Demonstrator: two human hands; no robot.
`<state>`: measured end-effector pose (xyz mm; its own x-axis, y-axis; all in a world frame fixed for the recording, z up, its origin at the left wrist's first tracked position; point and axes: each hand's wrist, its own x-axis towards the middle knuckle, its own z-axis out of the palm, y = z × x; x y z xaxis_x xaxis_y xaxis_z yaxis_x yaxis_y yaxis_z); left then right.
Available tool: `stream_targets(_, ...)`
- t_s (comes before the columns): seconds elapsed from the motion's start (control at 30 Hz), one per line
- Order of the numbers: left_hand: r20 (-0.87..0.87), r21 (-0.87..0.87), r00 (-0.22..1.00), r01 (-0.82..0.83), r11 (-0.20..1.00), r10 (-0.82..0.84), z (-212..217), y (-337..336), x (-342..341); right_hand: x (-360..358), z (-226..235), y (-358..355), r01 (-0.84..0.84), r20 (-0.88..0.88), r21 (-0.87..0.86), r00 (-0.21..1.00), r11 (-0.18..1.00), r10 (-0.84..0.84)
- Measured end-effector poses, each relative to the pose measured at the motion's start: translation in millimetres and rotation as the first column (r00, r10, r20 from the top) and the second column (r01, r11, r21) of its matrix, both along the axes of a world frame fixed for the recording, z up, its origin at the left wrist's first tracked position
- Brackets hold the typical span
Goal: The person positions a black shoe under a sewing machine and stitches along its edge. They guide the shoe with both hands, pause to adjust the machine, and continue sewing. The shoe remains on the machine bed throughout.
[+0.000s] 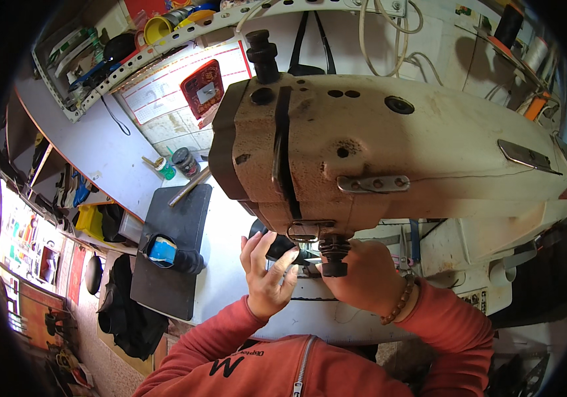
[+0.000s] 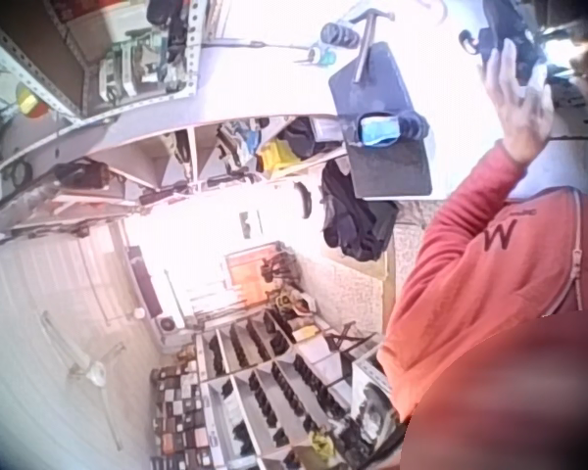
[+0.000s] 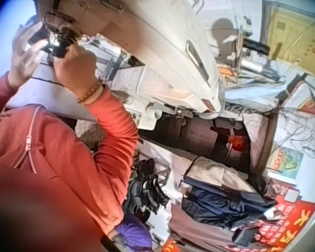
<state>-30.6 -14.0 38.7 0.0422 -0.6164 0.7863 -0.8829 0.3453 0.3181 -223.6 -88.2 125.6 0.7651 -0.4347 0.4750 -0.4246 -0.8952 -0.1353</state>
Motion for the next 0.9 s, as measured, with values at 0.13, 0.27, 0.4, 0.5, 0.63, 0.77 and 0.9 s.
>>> stream_targets(0.13,-0.008,-0.019,1.000,0.022,1.000,-0.022,0,-2,1,3,6,0,-0.033,0.011,-0.031,0.999,0.999,0.033)
stream_targets(0.27,0.002,-0.022,1.000,0.019,1.000,-0.019,1,-2,2,6,10,2,-0.031,0.003,-0.106,0.999,0.994,0.032)
stream_targets(0.4,0.015,-0.012,1.000,0.024,1.000,-0.024,1,-2,3,7,7,3,-0.018,0.020,-0.089,1.000,0.996,0.020)
stream_targets(0.5,0.035,-0.009,0.999,0.017,1.000,-0.017,1,-2,3,5,3,2,-0.003,0.010,-0.050,1.000,0.999,0.004)
stream_targets(0.63,0.015,-0.010,1.000,0.013,1.000,-0.013,1,-2,3,4,-4,-1,-0.018,0.095,0.092,0.995,0.996,0.009)
stream_targets(0.77,0.027,-0.020,0.999,0.022,1.000,-0.022,2,-3,4,7,-11,-6,-0.059,0.206,0.167,0.978,0.984,0.024)
stream_targets(0.9,-0.017,-0.051,0.999,0.035,0.998,-0.036,2,-3,4,6,-12,-9,-0.101,0.220,0.162,0.973,0.982,0.064)
